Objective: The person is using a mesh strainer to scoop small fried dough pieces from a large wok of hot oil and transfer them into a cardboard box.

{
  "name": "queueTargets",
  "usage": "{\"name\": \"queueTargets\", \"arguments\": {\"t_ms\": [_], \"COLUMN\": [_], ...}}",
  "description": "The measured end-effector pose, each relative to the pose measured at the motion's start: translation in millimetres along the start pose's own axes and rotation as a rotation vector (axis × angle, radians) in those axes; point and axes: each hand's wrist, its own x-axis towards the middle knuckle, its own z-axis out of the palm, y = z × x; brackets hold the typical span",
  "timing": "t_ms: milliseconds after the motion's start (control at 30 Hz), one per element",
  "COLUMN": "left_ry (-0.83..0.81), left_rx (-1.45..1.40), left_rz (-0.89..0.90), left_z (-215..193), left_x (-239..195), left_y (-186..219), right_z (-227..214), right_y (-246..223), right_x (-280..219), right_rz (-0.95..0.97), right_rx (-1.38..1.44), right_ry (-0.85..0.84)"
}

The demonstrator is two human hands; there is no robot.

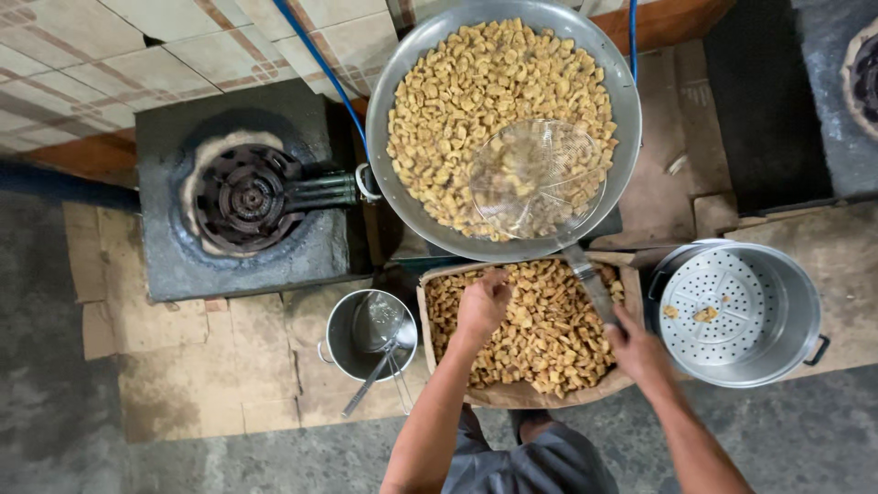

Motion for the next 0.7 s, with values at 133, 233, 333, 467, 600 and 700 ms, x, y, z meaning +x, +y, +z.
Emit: {"name": "queueTargets", "arguments": {"t_ms": [133, 233, 333, 467, 600, 700], "left_ry": [-0.143, -0.082, -0.109, -0.139, -0.141, -0.159], "left_rx": [0.025, 0.076, -0.003, 0.015, 0.057, 0.045], "left_rz": [-0.136, 0.022, -0.016, -0.028, 0.044, 0.027], "left_z": [-3.6, -10.7, -18.5, -29.2, -32.6, -34.0], "left_x": [3.8, 7.7, 9.6, 16.5, 17.4, 23.6], "left_y": [-9.9, -17.1, -23.7, -24.3, -30.1, -35.1], "right_z": [5.0, -6.6, 8.0, 50.9, 14.8, -6.4], "right_y": [-25.8, -23.5, -7.6, -23.7, -37.5, -58.8], "right_x": [-5.8, -17.3, -4.8, 36.6, 7.7, 3.0], "right_rz": [0.138, 0.159, 0.225, -0.322, 0.256, 0.239], "right_rx": [0.232, 0.259, 0.369, 0.138, 0.483, 0.482], "right_ry": [-0.233, -0.151, -0.129, 0.369, -0.113, -0.066]}}
